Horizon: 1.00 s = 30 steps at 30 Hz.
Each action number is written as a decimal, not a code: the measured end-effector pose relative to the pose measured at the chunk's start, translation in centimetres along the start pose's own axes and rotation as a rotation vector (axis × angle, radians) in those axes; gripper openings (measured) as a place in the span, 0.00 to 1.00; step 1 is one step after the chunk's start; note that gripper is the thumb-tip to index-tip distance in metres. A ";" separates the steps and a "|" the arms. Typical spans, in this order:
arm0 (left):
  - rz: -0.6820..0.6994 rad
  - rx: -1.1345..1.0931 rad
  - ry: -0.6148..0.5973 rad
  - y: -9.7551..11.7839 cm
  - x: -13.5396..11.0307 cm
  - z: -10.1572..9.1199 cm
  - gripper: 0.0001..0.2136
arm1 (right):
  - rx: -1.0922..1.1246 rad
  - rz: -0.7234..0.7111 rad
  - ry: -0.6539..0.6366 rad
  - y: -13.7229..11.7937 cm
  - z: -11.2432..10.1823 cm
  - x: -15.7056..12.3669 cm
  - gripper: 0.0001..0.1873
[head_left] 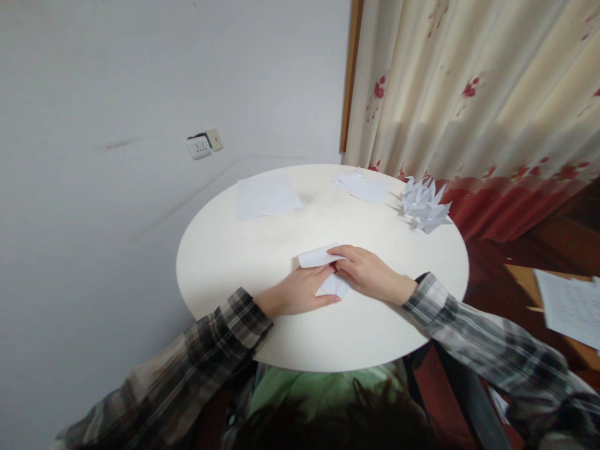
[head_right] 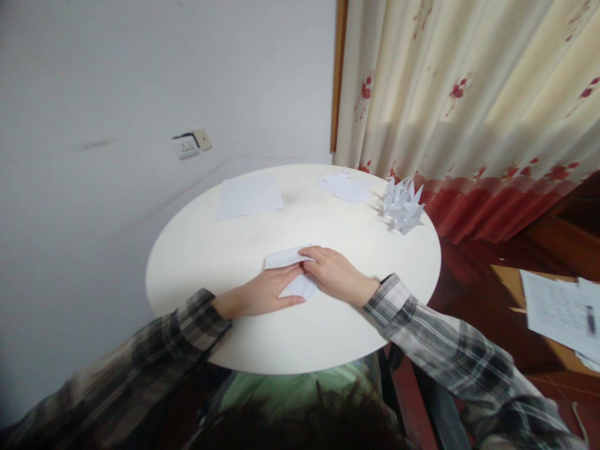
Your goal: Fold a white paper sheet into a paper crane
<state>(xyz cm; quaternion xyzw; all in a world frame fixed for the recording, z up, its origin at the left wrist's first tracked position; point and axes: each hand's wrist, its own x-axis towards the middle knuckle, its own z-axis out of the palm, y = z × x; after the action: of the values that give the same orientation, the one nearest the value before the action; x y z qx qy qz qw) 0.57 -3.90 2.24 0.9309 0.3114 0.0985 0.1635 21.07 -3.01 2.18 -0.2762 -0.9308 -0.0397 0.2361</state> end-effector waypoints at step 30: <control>-0.033 -0.054 -0.012 0.2 -0.1 -0.1 0.28 | 0.104 0.023 -0.042 0.3 0.5 -0.3 0.05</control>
<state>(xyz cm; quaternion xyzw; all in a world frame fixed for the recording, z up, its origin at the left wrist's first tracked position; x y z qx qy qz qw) 0.56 -4.12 2.39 0.9214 0.3230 0.0984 0.1922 21.19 -2.83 1.59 -0.2752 -0.9331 0.0174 0.2309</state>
